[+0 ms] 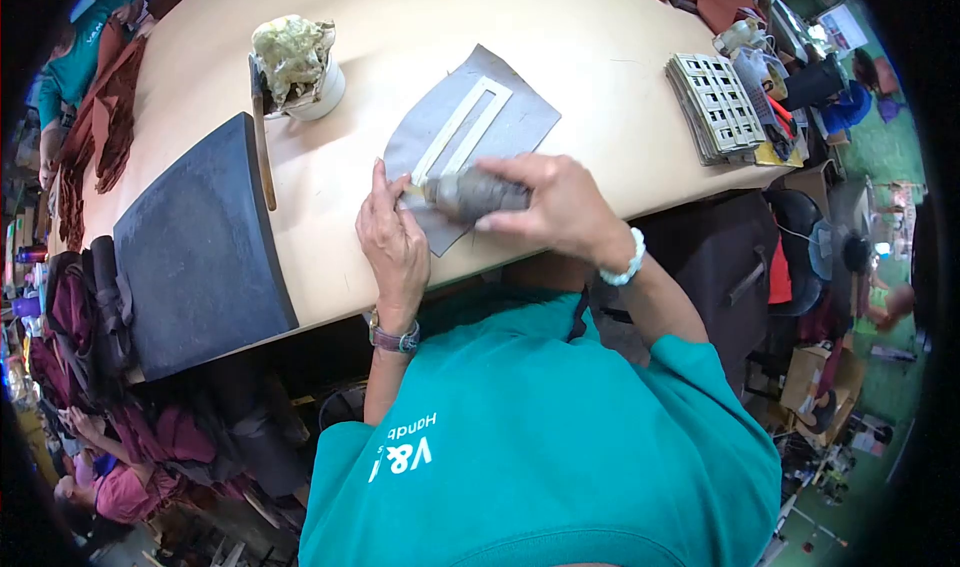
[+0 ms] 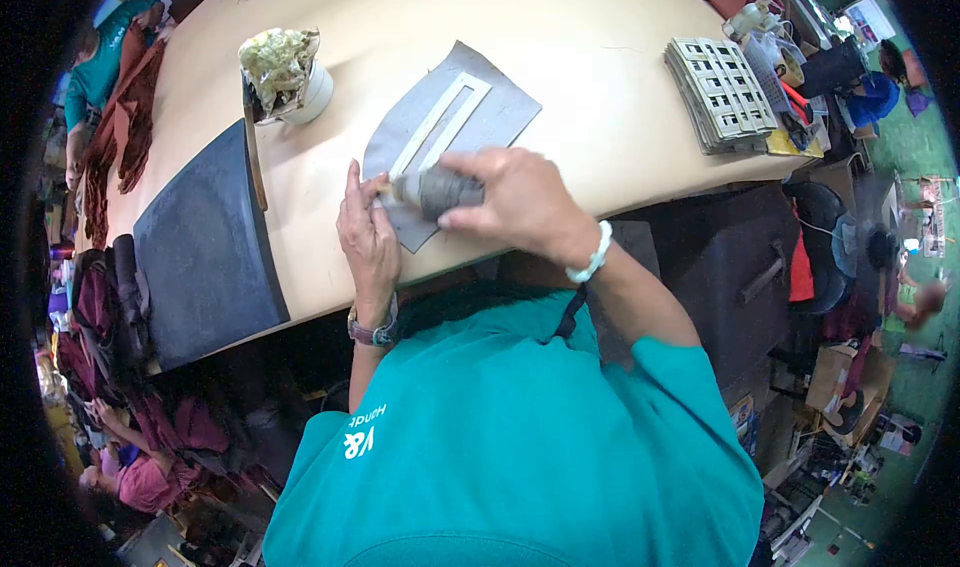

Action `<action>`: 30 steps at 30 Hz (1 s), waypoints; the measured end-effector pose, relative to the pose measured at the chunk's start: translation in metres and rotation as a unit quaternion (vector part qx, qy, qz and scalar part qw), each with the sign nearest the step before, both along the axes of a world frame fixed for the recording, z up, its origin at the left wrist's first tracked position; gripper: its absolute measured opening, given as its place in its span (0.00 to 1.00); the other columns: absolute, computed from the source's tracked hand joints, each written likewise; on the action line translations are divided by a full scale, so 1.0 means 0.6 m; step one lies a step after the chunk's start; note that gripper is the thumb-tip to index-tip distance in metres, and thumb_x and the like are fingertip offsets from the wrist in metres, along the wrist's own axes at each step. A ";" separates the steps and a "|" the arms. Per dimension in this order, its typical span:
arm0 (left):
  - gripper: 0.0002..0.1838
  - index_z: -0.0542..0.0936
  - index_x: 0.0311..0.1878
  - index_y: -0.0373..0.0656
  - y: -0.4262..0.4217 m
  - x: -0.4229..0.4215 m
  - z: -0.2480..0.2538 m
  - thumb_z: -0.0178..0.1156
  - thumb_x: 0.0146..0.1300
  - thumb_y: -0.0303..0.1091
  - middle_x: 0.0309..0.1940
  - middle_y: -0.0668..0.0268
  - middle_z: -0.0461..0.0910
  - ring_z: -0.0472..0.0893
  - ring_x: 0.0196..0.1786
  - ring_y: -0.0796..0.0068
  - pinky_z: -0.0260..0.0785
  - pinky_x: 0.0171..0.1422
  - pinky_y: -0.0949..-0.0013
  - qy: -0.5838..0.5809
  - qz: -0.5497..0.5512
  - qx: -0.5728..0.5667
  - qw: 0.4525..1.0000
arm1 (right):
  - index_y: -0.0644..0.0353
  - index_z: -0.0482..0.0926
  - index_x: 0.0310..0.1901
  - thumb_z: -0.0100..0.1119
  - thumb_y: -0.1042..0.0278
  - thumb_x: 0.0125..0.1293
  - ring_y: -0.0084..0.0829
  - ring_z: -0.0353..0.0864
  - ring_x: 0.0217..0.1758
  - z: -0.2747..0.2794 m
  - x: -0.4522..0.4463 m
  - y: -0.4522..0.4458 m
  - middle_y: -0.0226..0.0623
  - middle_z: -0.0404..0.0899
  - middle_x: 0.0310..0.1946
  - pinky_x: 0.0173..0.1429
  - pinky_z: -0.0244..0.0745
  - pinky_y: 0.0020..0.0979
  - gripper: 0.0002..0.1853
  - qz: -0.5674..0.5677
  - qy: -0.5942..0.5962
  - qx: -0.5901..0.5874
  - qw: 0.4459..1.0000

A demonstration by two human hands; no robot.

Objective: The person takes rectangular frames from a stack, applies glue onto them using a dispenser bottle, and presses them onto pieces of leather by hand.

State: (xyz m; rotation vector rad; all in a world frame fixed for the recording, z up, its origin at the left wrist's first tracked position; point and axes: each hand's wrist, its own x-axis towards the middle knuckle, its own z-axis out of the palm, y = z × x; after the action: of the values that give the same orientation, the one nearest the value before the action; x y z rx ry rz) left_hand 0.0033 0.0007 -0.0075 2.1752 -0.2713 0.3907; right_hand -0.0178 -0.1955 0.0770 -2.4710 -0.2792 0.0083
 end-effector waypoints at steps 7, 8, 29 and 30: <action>0.30 0.61 0.67 0.34 0.001 0.000 -0.002 0.50 0.58 0.20 0.46 0.59 0.80 0.74 0.52 0.61 0.60 0.61 0.58 0.005 0.002 0.004 1.000 | 0.68 0.61 0.65 0.62 0.68 0.63 0.25 0.76 0.49 -0.044 0.082 -0.102 0.40 0.74 0.50 0.56 0.73 0.26 0.31 -0.188 -0.158 0.515 0.821; 0.30 0.61 0.67 0.34 0.001 0.000 0.000 0.52 0.58 0.21 0.46 0.59 0.80 0.74 0.52 0.61 0.60 0.61 0.58 0.006 0.001 0.006 1.000 | 0.68 0.61 0.65 0.63 0.70 0.62 0.27 0.77 0.50 -0.059 0.089 -0.116 0.40 0.75 0.50 0.57 0.74 0.28 0.32 -0.215 -0.199 0.497 0.817; 0.34 0.63 0.68 0.38 -0.009 -0.002 0.007 0.61 0.56 0.27 0.43 0.64 0.81 0.75 0.50 0.64 0.61 0.59 0.60 -0.024 0.036 0.057 0.997 | 0.68 0.73 0.55 0.58 0.61 0.59 0.54 0.58 0.67 -0.050 0.052 0.040 0.54 0.60 0.63 0.68 0.53 0.53 0.25 -0.054 -0.201 -0.105 0.973; 0.35 0.63 0.68 0.39 -0.011 -0.001 0.006 0.62 0.55 0.27 0.44 0.64 0.81 0.74 0.50 0.64 0.61 0.59 0.60 -0.021 0.039 0.061 0.997 | 0.67 0.73 0.55 0.57 0.61 0.60 0.56 0.55 0.68 -0.072 0.066 0.047 0.55 0.59 0.64 0.69 0.52 0.55 0.24 -0.065 -0.187 -0.128 0.972</action>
State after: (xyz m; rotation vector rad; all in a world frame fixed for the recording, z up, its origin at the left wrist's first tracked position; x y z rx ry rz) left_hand 0.0024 -0.0056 -0.0037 2.3043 -0.2388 0.4748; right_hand 0.0216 -0.1674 0.0339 -2.7318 -0.2894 -0.5121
